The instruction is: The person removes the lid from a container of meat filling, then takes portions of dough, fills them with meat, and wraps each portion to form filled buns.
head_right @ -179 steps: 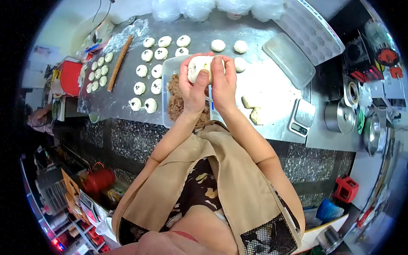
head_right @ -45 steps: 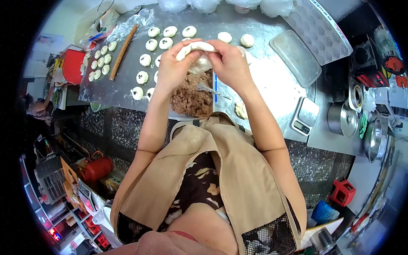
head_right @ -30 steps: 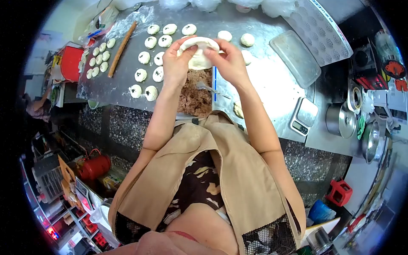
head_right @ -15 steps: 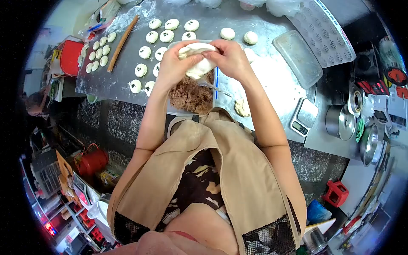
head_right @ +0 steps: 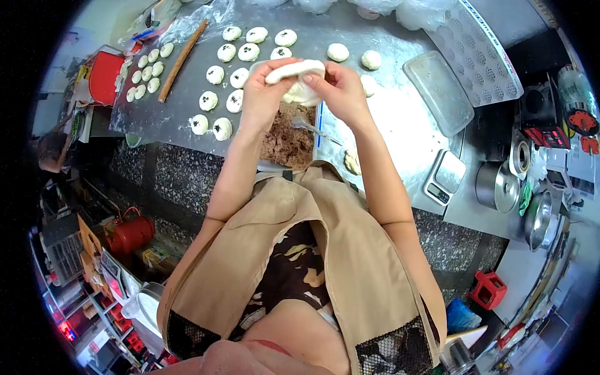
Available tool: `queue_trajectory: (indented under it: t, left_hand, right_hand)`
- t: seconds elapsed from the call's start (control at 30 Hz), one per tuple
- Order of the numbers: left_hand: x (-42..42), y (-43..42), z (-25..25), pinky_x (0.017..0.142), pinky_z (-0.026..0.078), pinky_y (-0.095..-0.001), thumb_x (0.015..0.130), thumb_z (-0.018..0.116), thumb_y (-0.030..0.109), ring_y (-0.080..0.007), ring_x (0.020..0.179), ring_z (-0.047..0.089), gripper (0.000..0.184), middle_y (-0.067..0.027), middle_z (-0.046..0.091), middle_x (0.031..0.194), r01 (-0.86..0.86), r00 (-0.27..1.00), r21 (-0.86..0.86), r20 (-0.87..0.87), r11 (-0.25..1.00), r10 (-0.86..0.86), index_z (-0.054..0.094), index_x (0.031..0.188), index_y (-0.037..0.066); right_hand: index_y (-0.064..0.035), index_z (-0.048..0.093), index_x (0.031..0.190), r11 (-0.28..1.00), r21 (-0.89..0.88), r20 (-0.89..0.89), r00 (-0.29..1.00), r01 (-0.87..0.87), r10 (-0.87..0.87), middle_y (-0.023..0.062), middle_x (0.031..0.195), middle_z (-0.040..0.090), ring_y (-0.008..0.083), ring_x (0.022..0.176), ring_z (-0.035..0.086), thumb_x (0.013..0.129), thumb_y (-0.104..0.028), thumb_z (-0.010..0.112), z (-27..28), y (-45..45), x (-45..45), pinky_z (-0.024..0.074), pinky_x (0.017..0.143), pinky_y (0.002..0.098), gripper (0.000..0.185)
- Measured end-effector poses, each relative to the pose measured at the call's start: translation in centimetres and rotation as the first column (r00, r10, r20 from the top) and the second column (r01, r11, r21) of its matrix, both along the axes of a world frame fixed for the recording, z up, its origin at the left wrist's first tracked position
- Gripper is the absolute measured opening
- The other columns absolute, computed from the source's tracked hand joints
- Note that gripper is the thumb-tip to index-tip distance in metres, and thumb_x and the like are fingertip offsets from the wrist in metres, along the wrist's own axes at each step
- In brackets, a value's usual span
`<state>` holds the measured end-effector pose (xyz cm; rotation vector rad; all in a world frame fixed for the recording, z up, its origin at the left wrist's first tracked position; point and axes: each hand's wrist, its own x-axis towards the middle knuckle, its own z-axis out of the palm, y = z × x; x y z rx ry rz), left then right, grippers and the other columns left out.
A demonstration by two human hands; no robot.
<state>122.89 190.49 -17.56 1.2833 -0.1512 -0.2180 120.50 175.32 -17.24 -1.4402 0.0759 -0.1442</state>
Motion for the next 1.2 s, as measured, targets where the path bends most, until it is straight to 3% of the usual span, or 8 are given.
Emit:
queue_trajectory:
  t: [0.1,0.2,0.27,0.47,0.67,0.77,0.93,1.2]
  left_hand:
    - [-0.7,0.0,0.7,0.084,0.048,-0.0261,0.079,0.065,0.0,-0.0135,0.1,0.057,0.038,-0.009,0.058,0.113,0.1,0.994,0.097,0.035,0.99,-0.104,0.055,0.116,0.0]
    - [0.2,0.5,1.4,0.084,0.048,-0.0253,0.078,0.066,0.001,-0.0127,0.099,0.057,0.044,-0.0074,0.058,0.114,0.1,0.991,0.364,0.049,0.926,-0.126,0.054,0.12,0.003]
    - [0.2,0.0,0.7,0.081,0.049,-0.0248,0.078,0.067,0.002,-0.0124,0.094,0.058,0.042,-0.0082,0.061,0.107,0.009,0.996,0.253,0.088,0.967,-0.033,0.054,0.118,0.002]
    - [-0.9,-0.4,0.8,0.078,0.049,-0.0236,0.082,0.062,0.001,-0.0112,0.089,0.06,0.02,-0.0058,0.066,0.097,-0.002,0.994,0.203,0.106,0.979,-0.02,0.064,0.102,0.0]
    - [-0.7,-0.7,-1.0,0.078,0.049,-0.0241,0.082,0.061,0.0,-0.0124,0.087,0.061,0.032,-0.0072,0.064,0.103,-0.034,0.999,-0.027,0.003,0.999,0.034,0.059,0.114,0.004]
    - [-0.8,-0.6,-1.6,0.08,0.05,-0.0266,0.083,0.06,0.001,-0.0155,0.091,0.061,0.031,-0.0096,0.063,0.102,-0.051,0.993,-0.071,-0.107,0.996,0.043,0.057,0.114,0.0]
    - [-0.6,-0.6,-3.0,0.088,0.05,-0.0358,0.087,0.058,0.003,-0.0235,0.1,0.059,0.03,-0.0149,0.057,0.113,-0.102,0.952,-0.422,-0.303,0.901,-0.034,0.052,0.115,-0.004]
    - [-1.9,-0.1,-5.9,0.08,0.052,-0.034,0.086,0.055,-0.002,-0.0224,0.094,0.061,0.027,-0.0139,0.06,0.107,-0.163,0.928,-0.239,-0.367,0.957,0.066,0.051,0.113,-0.005]
  right_hand:
    - [0.0005,0.066,0.093,0.912,-0.409,0.024,1.0,-0.001,0.012,0.0035,0.072,0.064,0.0091,0.067,0.057,0.083,-0.012,0.059,0.3,-0.7,-0.3,0.0456,0.061,0.0245,0.017]
    - [-0.0005,0.066,0.094,0.932,-0.357,0.131,0.991,0.058,-0.011,0.0032,0.072,0.063,0.0079,0.066,0.056,0.083,-0.012,0.059,0.2,-0.6,-0.1,0.0441,0.059,0.024,0.017]
    - [-0.0018,0.066,0.095,0.979,-0.2,0.191,0.982,0.042,-0.004,0.0032,0.072,0.063,0.0074,0.064,0.054,0.084,-0.013,0.06,-0.2,-0.3,0.1,0.0432,0.058,0.0239,0.017]
    - [-0.0036,0.067,0.096,0.86,-0.511,0.032,0.999,0.004,0.015,-0.0009,0.065,0.059,0.0075,0.06,0.048,0.083,-0.019,0.064,0.0,-0.7,-0.5,0.0391,0.055,0.0257,0.021]
    - [-0.0001,0.061,0.11,0.972,-0.176,0.152,0.979,0.159,-0.133,0.0061,0.081,0.064,0.0122,0.072,0.061,0.085,-0.014,0.062,-3.4,0.3,-0.1,0.0492,0.065,0.0241,0.029]
    - [0.0006,0.055,0.115,0.986,-0.16,-0.098,0.994,-0.054,0.038,0.0078,0.094,0.062,0.0105,0.08,0.059,0.087,-0.012,0.059,-2.8,0.4,-0.9,0.0485,0.062,0.0219,0.031]
    - [0.0011,0.059,0.104,0.996,0.088,-0.067,0.998,0.0,0.006,0.0057,0.089,0.063,0.0101,0.078,0.059,0.083,-0.009,0.063,-3.1,1.6,-1.2,0.0483,0.062,0.0232,0.024]
    - [0.0039,0.058,0.093,1.0,0.007,-0.219,0.975,-0.026,0.027,0.008,0.083,0.063,0.0119,0.069,0.06,0.079,-0.003,0.065,-5.0,1.8,-2.4,0.0501,0.058,0.0248,0.017]
